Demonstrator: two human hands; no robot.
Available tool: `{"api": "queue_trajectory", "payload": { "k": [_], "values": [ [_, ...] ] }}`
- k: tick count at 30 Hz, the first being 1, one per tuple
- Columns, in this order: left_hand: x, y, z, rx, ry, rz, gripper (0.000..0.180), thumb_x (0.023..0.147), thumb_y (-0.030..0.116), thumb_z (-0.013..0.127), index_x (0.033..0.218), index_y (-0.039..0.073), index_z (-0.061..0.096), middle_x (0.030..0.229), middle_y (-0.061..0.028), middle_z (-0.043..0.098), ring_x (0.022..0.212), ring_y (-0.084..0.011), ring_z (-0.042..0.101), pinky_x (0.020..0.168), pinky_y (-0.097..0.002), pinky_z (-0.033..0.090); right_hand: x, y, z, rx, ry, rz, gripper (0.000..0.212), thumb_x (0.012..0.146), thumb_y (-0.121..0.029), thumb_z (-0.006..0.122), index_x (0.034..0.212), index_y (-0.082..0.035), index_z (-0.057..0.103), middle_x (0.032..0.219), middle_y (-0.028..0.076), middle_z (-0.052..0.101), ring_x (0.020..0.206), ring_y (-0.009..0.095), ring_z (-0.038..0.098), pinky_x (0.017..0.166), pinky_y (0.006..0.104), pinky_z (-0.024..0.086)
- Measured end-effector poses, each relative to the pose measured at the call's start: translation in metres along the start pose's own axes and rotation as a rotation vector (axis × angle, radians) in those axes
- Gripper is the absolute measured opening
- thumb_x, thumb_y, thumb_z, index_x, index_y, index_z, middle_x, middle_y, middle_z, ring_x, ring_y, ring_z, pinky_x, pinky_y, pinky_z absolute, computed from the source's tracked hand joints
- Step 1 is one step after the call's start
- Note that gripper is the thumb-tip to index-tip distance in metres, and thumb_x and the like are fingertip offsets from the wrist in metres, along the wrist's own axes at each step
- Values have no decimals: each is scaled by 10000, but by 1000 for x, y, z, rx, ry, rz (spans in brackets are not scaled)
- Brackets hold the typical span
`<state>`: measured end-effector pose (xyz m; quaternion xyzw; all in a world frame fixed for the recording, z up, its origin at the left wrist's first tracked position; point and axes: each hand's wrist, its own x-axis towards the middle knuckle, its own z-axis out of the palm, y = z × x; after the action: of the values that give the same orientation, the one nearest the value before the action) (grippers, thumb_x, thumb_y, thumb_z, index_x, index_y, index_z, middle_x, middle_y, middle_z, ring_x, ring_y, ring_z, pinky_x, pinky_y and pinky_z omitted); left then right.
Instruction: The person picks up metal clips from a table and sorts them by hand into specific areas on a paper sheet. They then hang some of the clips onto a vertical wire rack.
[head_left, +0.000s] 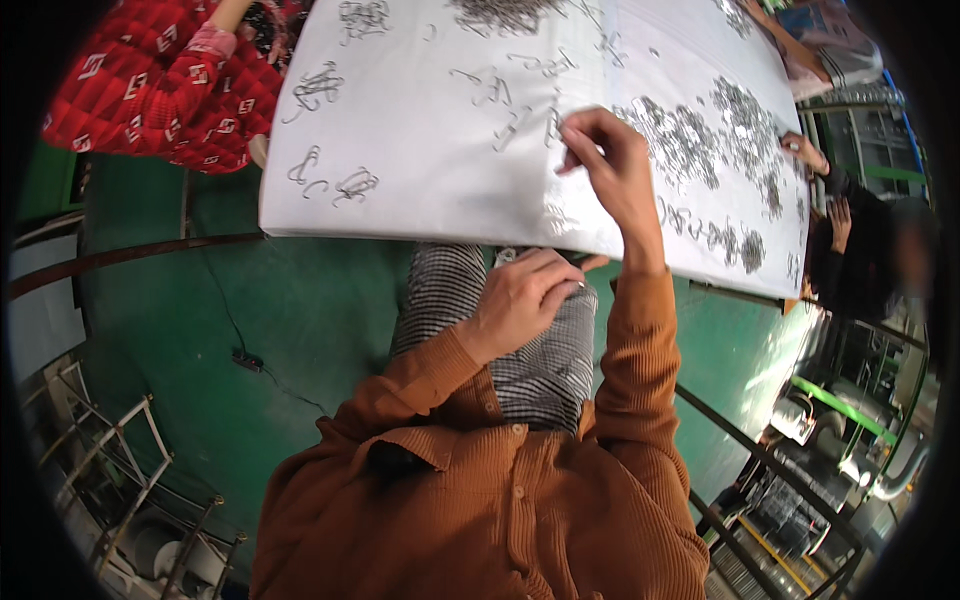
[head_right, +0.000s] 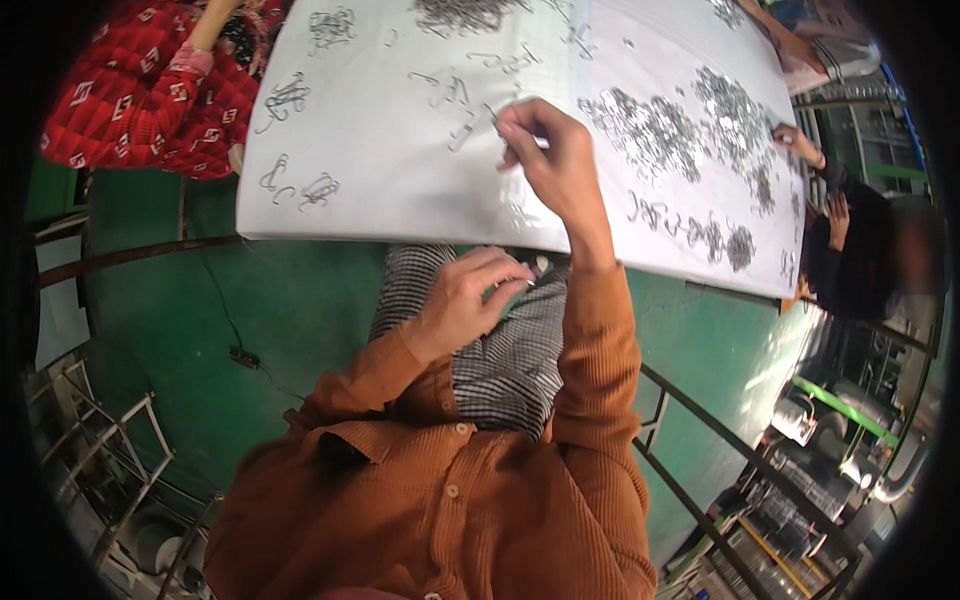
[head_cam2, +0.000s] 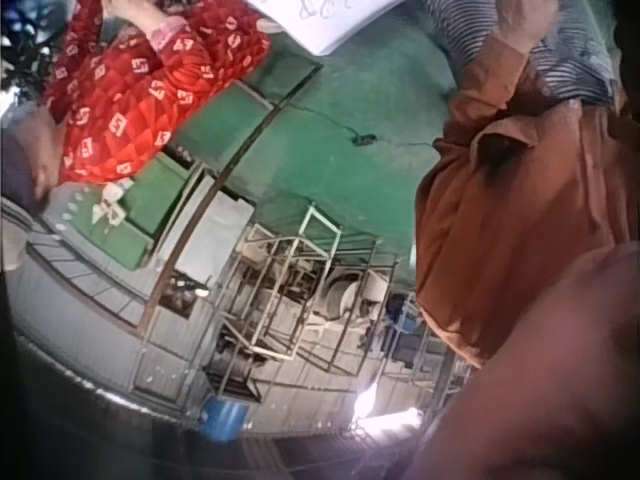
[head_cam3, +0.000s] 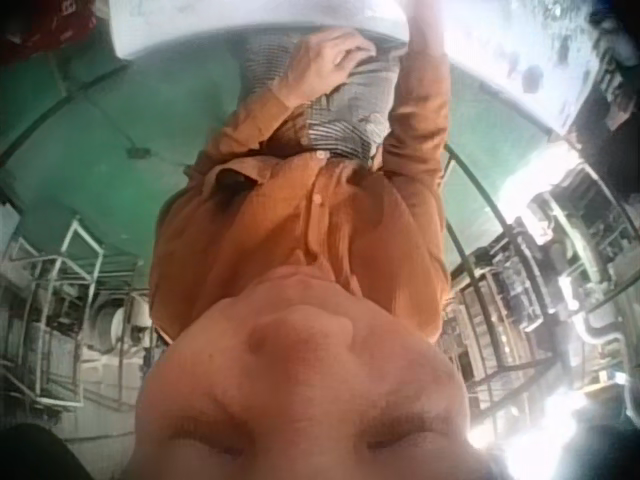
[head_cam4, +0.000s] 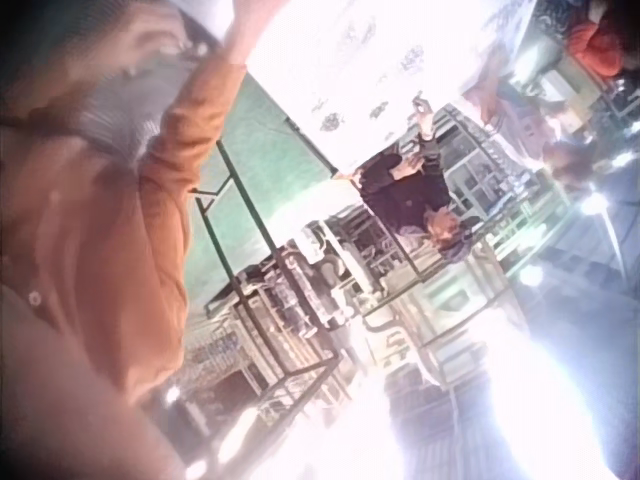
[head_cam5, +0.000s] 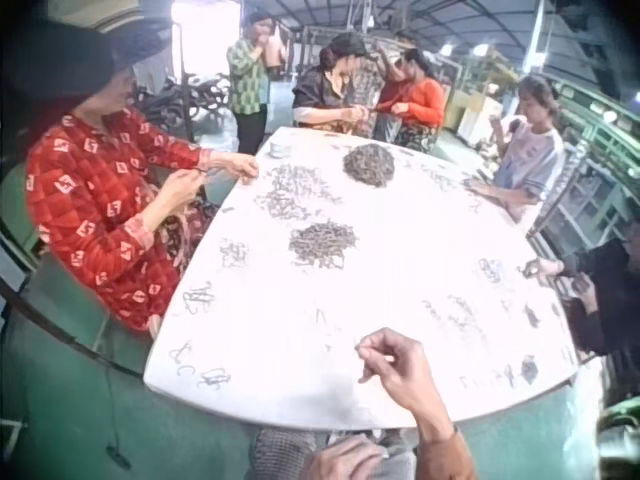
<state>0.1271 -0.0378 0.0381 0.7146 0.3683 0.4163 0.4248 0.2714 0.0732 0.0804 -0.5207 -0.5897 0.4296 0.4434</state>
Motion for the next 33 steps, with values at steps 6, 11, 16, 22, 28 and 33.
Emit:
{"api": "queue_trajectory", "payload": {
  "k": [6,11,16,22,28,33],
  "values": [
    [6,22,7,-115,4,-105,104,813,3,690,915,21,701,844,-69,705,726,-135,657,645,-260,520,-146,-15,-31,401,273,198,50,880,-57,665,879,-11,644,779,59,673,626,79,611,513,184,477],
    [11,42,15,-45,32,-102,108,812,-2,708,919,13,714,811,-50,708,687,-86,624,641,-227,497,-172,0,-30,397,310,146,40,855,-31,684,883,-12,664,1014,36,582,749,57,549,589,180,449],
    [9,55,32,-12,3,-81,109,823,-9,704,932,-2,710,820,-51,706,709,-82,623,635,-217,488,-178,2,-31,323,468,45,52,854,-37,688,877,-7,651,889,6,603,762,56,561,647,190,460],
    [34,86,49,-109,-118,141,105,854,27,676,951,-6,698,876,-71,707,766,-107,637,667,-242,506,-200,-40,-67,333,641,-166,58,883,-2,653,921,12,611,832,4,634,754,53,584,683,192,484],
    [80,78,90,-36,-262,285,148,853,27,641,987,45,701,908,-65,696,795,-140,645,658,-256,515,-259,-109,-136,-4,776,-498,92,948,5,509,992,43,580,953,159,605,854,255,641,926,504,511],
    [94,21,167,274,-442,593,236,794,114,657,1024,68,680,1021,-102,655,969,-286,596,827,-396,496,-330,-172,-171,-169,939,-643,140,976,-49,469,1039,42,556,939,168,592,850,279,646,905,561,503]
  ]
}}
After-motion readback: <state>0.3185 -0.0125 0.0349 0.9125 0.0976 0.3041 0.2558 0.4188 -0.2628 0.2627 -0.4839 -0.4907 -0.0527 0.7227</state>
